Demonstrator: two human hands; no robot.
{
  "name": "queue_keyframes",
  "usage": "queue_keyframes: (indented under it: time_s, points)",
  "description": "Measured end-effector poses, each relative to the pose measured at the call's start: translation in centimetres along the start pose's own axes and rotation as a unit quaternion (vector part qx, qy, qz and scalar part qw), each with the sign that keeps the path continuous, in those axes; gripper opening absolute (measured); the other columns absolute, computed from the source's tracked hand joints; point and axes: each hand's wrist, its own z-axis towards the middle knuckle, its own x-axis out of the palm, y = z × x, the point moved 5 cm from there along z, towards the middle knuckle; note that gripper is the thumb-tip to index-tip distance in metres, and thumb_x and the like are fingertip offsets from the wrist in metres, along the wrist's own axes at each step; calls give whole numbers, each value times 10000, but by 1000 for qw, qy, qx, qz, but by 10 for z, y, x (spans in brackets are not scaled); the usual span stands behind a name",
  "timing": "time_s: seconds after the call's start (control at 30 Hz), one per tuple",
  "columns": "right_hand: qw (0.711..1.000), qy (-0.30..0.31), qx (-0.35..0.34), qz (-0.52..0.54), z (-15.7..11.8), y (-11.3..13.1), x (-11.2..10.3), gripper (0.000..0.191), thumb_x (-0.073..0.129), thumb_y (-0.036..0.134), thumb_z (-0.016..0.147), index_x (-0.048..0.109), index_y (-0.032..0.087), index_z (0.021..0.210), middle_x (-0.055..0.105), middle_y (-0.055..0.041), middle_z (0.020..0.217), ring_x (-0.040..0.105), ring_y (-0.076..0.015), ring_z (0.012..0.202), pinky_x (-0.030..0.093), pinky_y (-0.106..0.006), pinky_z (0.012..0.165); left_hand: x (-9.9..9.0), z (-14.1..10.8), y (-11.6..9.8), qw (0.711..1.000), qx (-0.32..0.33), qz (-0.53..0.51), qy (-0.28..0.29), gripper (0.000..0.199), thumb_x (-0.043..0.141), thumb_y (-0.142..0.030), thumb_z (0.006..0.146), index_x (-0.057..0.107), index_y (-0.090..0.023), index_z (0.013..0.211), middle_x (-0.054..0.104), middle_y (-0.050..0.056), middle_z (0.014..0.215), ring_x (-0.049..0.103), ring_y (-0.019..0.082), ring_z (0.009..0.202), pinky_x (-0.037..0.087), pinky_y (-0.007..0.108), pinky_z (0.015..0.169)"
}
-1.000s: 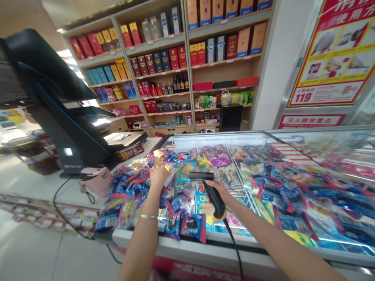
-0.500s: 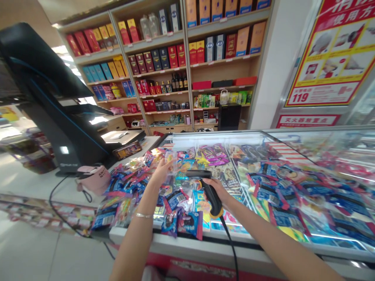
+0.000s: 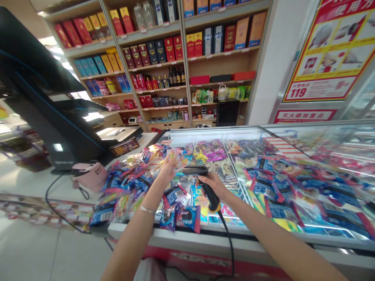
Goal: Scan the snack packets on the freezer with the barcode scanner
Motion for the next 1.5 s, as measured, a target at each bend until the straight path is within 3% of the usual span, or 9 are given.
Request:
queue_keyframes:
  time_s: [0.3,0.63,0.8,0.9,0.97,1.07,1.17,1.33,1.5]
  points:
    - [1000,13,-10,-10,-2,1,1,386,659,512,751,655,126,765,653,-46,568,574,-150,395,445,-247,364,2,-1,-3,1000,2,10,3,497,728,-225,765,515,-302,1208,541,43,1358,569,284,1181,486,573,954]
    - [1000,7,-14,-3,-4,5,1,368,673,507,731,653,142,782,689,-53,660,575,-133,402,457,-232,374,4,-3,-5,999,5,35,2,491,717,-254,781,495,-304,1216,592,26,1286,614,232,1119,534,490,919]
    - [1000,-3,13,7,-5,6,5,357,661,492,714,658,136,732,666,-43,605,546,-116,377,429,-224,363,3,-3,-7,999,8,50,-2,535,739,-271,750,492,-305,1223,566,44,1317,617,235,1106,551,454,887]
    - [999,-21,13,44,-5,16,5,354,687,479,667,645,136,740,694,-52,674,540,-106,377,431,-224,367,6,-6,-14,996,24,89,11,574,750,-287,728,493,-286,1242,561,70,1316,636,236,1063,564,426,857]
    - [997,-45,-9,66,-7,31,-1,352,681,479,661,633,137,726,672,-39,607,533,-107,373,429,-220,371,13,-8,-20,991,35,124,31,606,757,-292,716,484,-287,1258,580,73,1283,647,236,1036,573,412,831]
    - [991,-95,-51,78,-18,61,-24,344,662,483,667,621,144,706,597,-11,460,523,-120,362,419,-216,367,33,-11,-22,985,49,164,39,594,767,-279,694,516,-276,1232,600,72,1245,650,240,1022,579,373,813]
    - [983,-148,-80,76,-42,88,-58,332,657,482,667,592,156,657,570,-14,416,511,-123,348,402,-215,350,68,-17,-8,978,27,198,51,545,759,-263,687,562,-267,1195,575,75,1280,654,247,978,593,357,759]
    - [960,-245,-100,93,-107,104,-130,304,618,467,725,597,164,709,588,-12,464,513,-117,370,405,-211,352,149,-41,46,962,10,252,106,638,745,-254,686,530,-270,1287,625,82,1171,663,213,792,578,370,688]
    - [935,-331,-99,81,-177,91,-200,347,588,482,747,637,148,824,581,-13,496,493,-120,374,403,-228,355,217,-58,109,938,52,314,136,635,783,-226,638,586,-225,1242,648,101,1144,650,243,850,514,407,829]
